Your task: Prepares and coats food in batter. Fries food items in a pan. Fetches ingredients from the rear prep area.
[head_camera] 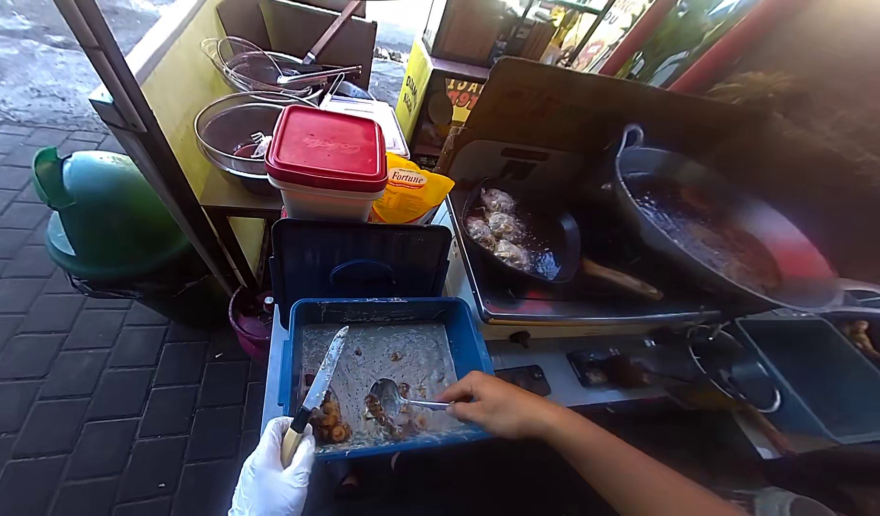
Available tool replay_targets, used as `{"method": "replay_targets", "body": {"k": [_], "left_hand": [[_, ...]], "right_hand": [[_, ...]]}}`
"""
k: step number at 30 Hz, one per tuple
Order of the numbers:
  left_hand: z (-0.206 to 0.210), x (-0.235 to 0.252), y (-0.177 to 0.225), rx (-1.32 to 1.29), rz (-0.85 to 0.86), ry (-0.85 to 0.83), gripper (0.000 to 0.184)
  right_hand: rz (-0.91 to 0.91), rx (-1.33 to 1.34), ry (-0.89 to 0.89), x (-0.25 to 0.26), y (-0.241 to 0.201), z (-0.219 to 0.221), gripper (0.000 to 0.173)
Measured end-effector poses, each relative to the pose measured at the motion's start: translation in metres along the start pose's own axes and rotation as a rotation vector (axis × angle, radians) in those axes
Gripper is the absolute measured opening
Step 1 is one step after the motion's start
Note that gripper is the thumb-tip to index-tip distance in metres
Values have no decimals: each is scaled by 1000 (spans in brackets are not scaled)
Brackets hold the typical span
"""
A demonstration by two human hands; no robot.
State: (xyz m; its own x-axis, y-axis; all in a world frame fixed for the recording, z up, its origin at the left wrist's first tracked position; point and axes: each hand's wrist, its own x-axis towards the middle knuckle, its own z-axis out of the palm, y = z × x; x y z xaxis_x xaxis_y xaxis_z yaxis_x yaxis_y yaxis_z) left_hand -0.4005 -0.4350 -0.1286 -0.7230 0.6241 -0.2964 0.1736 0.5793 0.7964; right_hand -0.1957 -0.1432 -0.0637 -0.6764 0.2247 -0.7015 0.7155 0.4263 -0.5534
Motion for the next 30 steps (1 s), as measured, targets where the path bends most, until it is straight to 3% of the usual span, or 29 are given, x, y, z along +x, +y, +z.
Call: {"method": "replay_targets", "body": {"k": [2,5,7,10,15,24,30], "left_hand": [[9,3,6,-20,48,32,33],[23,20,8,-15,256,49,30],[27,37,7,22,390,-40,28],[25,64,16,86,487,-321,27],[22,89,53,381,447,-694,45],[30,106,99,691,447,-864,43],[37,118,105,657,469,-931,49]], "right_hand": [[-7,109,22,-3,7,7,30],[-16,80,67,-9,6,13,32],[-2,13,76,-14,1,12,35],[1,-11,85,-18,-6,9,35],[-44,67,73,-20,-1,5,34],[-52,329,33,-25,19,6,28],[-1,371,50,-31,19,-2,26]]}}
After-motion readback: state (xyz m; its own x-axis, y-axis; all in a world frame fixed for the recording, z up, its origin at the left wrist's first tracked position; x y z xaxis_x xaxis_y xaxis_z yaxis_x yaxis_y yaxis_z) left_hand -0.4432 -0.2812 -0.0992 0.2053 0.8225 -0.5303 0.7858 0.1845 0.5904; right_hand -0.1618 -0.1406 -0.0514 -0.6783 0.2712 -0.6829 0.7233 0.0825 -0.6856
